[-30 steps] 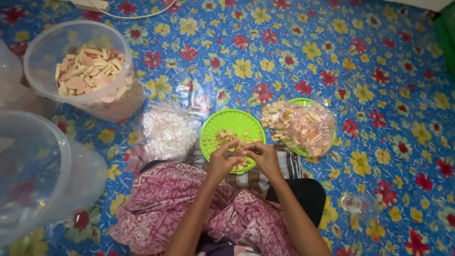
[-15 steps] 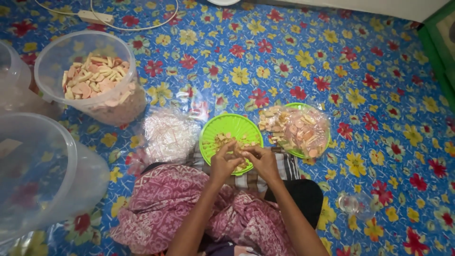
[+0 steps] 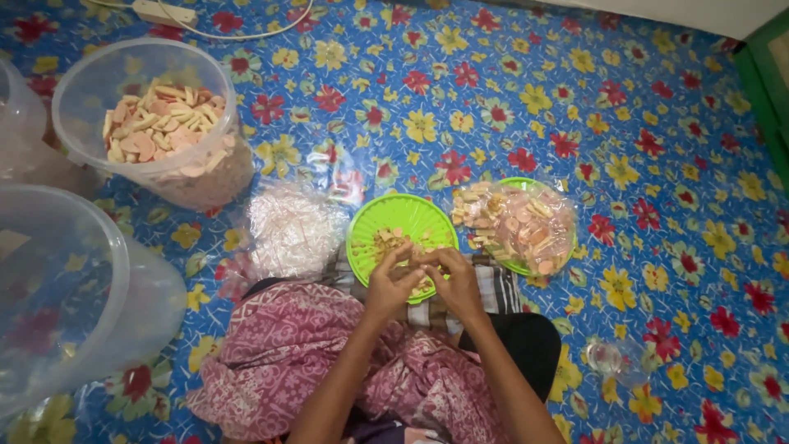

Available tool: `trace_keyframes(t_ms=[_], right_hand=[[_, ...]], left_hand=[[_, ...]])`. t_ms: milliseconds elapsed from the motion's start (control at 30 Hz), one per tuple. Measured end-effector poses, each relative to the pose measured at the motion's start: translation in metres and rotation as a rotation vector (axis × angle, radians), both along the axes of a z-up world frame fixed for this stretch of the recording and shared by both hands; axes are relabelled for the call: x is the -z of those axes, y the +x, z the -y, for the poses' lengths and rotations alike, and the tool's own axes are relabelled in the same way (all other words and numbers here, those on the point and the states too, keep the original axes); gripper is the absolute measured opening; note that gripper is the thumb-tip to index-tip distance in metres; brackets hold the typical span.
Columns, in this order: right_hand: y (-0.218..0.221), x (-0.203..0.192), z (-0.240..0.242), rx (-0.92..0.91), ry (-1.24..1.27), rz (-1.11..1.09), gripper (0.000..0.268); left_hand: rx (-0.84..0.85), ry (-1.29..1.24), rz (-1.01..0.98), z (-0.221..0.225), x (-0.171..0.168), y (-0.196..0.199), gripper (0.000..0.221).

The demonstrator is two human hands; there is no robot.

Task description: Packaging small food slices into individual plastic bags.

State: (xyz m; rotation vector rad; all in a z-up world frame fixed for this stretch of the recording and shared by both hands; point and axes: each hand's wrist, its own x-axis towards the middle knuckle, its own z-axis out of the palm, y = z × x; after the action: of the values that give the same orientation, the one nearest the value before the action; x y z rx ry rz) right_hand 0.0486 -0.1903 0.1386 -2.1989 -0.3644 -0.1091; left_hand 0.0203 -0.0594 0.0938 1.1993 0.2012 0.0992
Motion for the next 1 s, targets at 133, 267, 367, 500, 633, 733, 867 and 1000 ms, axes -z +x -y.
trace_keyframes(t_ms=[133,267,367,500,633,733,867,1000], right_hand=[[0.002,-0.006,-0.001,-0.047,0.004,0.029,0.014],[0.004,-0.011,-0.001,-0.116,-0.050,0.072,0.011],[0.008,-0.011,0.000,-0.152,-0.078,0.095,0.012],[0.017,0.003,0.008,-0.237,-0.116,0.044,0.013],[0.023,-0.001,0.002,-0.229,-0.041,-0.009,0.011],[0.032,0.017,0.009,-0.220,-0.031,-0.041,0.009],[0.039,0.036,0.012,-0.186,0.073,-0.168,0.015],[0.040,0.019,0.010,-0.201,0.165,-0.230,0.025]], left_hand=[[-0.038,0.114,-0.026,-0.014,0.003,0.010,0.042],[0.013,0.249,-0.112,-0.020,0.021,0.025,0.033],[0.054,0.295,-0.133,-0.026,0.036,0.034,0.034],[0.128,0.307,-0.136,-0.026,0.022,0.037,0.026],[0.128,0.337,-0.162,-0.030,0.031,0.039,0.021],[0.139,0.275,-0.169,-0.029,0.034,0.039,0.019],[0.150,0.264,-0.208,-0.029,0.037,0.037,0.020],[0.152,0.221,-0.249,-0.028,0.028,0.035,0.018]])
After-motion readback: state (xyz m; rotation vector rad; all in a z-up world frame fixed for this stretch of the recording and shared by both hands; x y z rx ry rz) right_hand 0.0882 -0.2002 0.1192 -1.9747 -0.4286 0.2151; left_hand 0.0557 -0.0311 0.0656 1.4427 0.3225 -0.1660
